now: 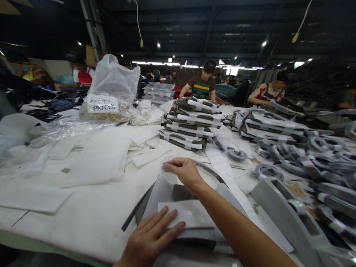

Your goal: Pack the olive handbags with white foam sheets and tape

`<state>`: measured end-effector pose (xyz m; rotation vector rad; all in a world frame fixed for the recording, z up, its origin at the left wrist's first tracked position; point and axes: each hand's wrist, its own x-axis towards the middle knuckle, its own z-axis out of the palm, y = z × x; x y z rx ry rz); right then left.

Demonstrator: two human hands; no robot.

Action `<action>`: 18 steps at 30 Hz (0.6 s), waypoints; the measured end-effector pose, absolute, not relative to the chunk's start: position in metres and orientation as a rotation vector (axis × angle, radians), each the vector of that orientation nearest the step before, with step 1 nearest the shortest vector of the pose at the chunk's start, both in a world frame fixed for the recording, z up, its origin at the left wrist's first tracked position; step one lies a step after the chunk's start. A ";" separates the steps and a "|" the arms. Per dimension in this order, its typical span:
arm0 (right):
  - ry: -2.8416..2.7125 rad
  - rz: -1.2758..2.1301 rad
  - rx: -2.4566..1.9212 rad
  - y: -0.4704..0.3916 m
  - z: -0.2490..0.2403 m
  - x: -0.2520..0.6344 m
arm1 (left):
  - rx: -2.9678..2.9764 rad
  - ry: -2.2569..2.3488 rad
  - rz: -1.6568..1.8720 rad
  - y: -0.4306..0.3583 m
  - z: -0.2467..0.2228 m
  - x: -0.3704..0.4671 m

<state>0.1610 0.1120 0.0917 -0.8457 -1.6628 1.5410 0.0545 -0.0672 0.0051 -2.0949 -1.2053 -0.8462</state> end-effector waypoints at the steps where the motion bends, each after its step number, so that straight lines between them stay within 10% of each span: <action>1: -1.659 1.529 -0.828 0.109 0.094 0.162 | -2.100 -1.208 -0.846 -0.067 0.004 0.054; 18: -1.442 1.473 -0.730 0.152 0.095 0.122 | -2.156 -1.244 -0.834 -0.068 0.003 0.054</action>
